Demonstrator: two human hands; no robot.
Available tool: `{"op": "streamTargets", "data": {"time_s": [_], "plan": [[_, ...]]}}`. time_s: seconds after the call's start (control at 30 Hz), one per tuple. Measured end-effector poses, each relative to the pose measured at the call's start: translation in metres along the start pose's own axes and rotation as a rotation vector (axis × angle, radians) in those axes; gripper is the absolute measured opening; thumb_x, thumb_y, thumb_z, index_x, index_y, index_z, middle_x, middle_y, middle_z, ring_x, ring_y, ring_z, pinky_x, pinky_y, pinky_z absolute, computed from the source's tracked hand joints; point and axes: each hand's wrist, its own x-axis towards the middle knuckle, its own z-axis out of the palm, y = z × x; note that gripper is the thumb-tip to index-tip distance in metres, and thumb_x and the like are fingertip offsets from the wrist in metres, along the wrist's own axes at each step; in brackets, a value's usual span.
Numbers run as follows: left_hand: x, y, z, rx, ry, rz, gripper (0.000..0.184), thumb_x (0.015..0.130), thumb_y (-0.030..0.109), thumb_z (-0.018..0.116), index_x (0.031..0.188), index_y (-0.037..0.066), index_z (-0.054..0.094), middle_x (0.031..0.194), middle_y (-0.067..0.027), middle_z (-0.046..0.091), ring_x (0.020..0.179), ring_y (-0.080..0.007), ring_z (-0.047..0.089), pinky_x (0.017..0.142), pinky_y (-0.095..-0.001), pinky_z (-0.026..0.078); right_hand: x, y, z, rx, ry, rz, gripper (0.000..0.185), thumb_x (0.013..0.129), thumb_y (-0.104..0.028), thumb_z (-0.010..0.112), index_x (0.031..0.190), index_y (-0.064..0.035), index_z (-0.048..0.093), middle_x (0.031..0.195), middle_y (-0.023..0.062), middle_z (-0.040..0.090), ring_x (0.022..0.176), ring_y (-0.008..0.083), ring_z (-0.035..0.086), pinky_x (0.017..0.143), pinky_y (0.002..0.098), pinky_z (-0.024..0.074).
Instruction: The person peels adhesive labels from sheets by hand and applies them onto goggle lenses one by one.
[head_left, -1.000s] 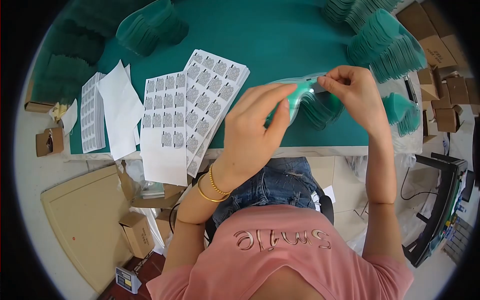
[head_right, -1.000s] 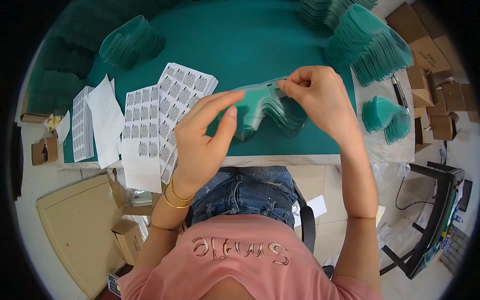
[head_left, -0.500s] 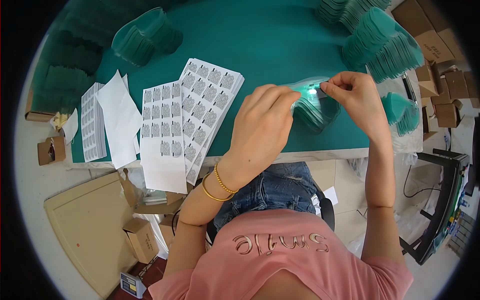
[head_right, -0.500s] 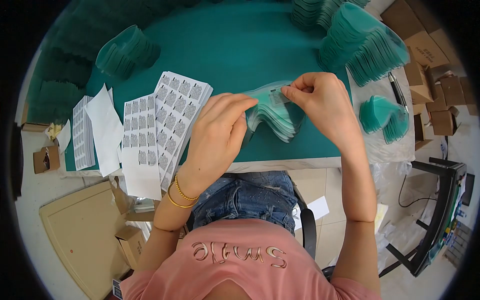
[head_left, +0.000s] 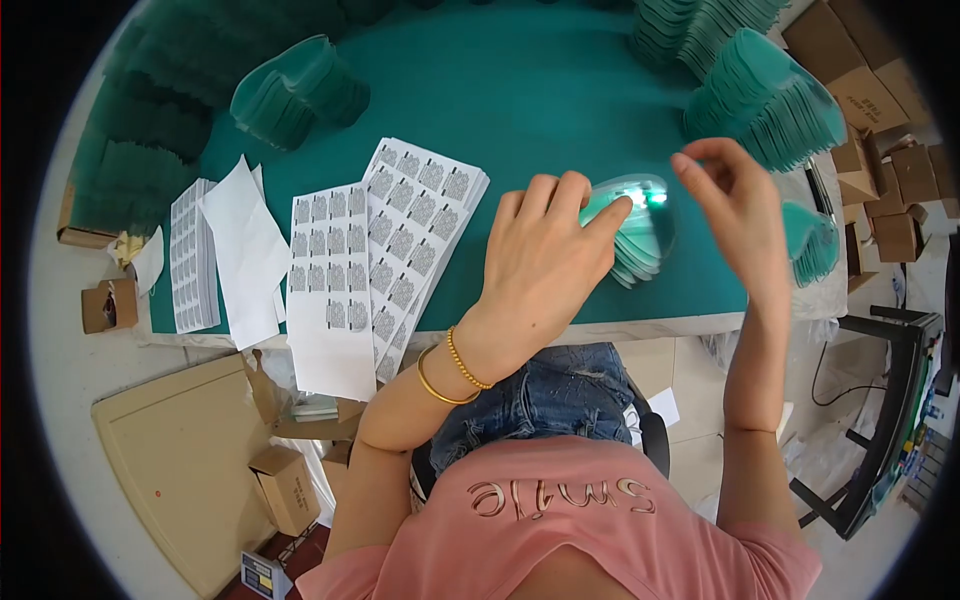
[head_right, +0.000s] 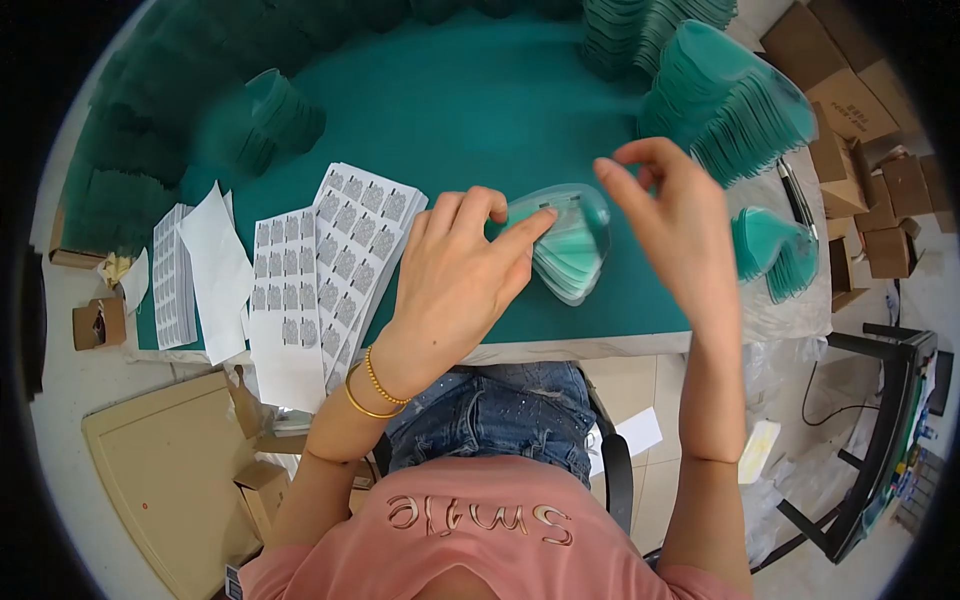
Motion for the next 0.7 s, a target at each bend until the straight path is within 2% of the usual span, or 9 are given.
{"op": "streamTargets", "data": {"time_s": [0.03,0.13,0.2,0.27,0.33,0.37,0.47,0.6,0.7], "plan": [[0.001,-0.001,0.001,0.006,0.004,0.008,0.033,0.079,0.013,0.069,0.112,0.016,0.069,0.097,-0.0045,0.053,0.092,-0.023,0.051,0.075,-0.0352,0.041,-0.003,0.0,0.007,-0.096,0.016,-0.085,0.035,0.084,-0.027,0.072,0.105,0.0004,0.064,0.082,0.0096,0.057,0.07,0.0173,0.055,0.06,0.031,0.0432],[-0.001,-0.004,0.004,-0.026,0.022,-0.001,0.032,0.08,0.012,0.068,0.112,0.013,0.069,0.097,-0.0058,0.053,0.09,-0.0245,0.052,0.075,-0.0367,0.043,-0.013,-0.004,0.029,-0.171,-0.003,-0.237,0.043,0.083,-0.024,0.073,0.117,-0.0023,0.058,0.108,0.0162,0.056,0.1,0.0319,0.055,0.086,0.0394,0.0445],[-0.005,-0.006,0.001,-0.132,0.124,-0.079,0.031,0.082,0.011,0.066,0.112,0.009,0.068,0.099,-0.0076,0.055,0.09,-0.0269,0.054,0.079,-0.0387,0.045,-0.008,0.005,0.028,-0.247,0.103,-0.292,0.042,0.083,-0.022,0.072,0.118,-0.0025,0.058,0.108,0.0152,0.056,0.097,0.0305,0.056,0.084,0.0385,0.0455],[-0.009,-0.009,-0.001,-0.122,0.125,-0.1,0.032,0.085,0.012,0.064,0.116,0.003,0.064,0.11,-0.0107,0.058,0.1,-0.0307,0.056,0.086,-0.0403,0.046,-0.008,0.01,0.022,-0.144,0.07,-0.144,0.036,0.088,-0.019,0.067,0.117,-0.0008,0.059,0.11,0.0155,0.058,0.099,0.0283,0.057,0.085,0.0356,0.0459],[-0.013,-0.013,0.002,-0.107,0.133,-0.111,0.033,0.089,0.013,0.061,0.119,-0.001,0.06,0.118,-0.0147,0.059,0.108,-0.0335,0.056,0.092,-0.0412,0.046,-0.006,0.021,0.025,0.132,-0.089,-0.274,0.028,0.092,-0.015,0.062,0.116,0.0011,0.061,0.111,0.0159,0.062,0.098,0.0237,0.06,0.082,0.0319,0.0471],[-0.015,-0.014,0.003,-0.103,0.141,-0.113,0.033,0.089,0.013,0.061,0.119,-0.001,0.06,0.118,-0.0147,0.059,0.108,-0.0335,0.056,0.092,-0.0412,0.046,-0.012,0.016,0.028,0.262,-0.198,-0.137,0.024,0.095,-0.012,0.057,0.114,0.0019,0.063,0.106,0.0158,0.066,0.094,0.0206,0.063,0.079,0.03,0.0483],[-0.018,-0.015,0.003,-0.201,0.086,-0.13,0.031,0.093,0.014,0.056,0.12,-0.002,0.059,0.115,-0.0183,0.062,0.107,-0.035,0.058,0.093,-0.0415,0.046,-0.019,0.008,0.031,0.25,-0.218,-0.078,0.024,0.095,-0.01,0.057,0.115,0.0013,0.063,0.101,0.0148,0.068,0.088,0.0193,0.064,0.077,0.0303,0.0492],[-0.021,-0.017,0.003,-0.219,0.12,-0.119,0.031,0.093,0.014,0.055,0.118,-0.004,0.059,0.118,-0.0193,0.061,0.11,-0.0352,0.057,0.095,-0.0415,0.045,-0.018,0.005,0.027,0.104,-0.218,-0.129,0.024,0.093,-0.011,0.059,0.114,0.0007,0.063,0.106,0.0149,0.068,0.096,0.0242,0.065,0.08,0.0306,0.0489],[-0.023,-0.016,-0.002,-0.206,0.2,-0.113,0.031,0.094,0.015,0.055,0.118,-0.003,0.059,0.122,-0.0186,0.059,0.113,-0.035,0.055,0.097,-0.042,0.044,-0.005,-0.024,0.016,-0.045,-0.244,-0.371,0.035,0.084,-0.008,0.066,0.118,-0.0019,0.063,0.126,0.0163,0.06,0.114,0.0319,0.058,0.092,0.036,0.0473]]}}
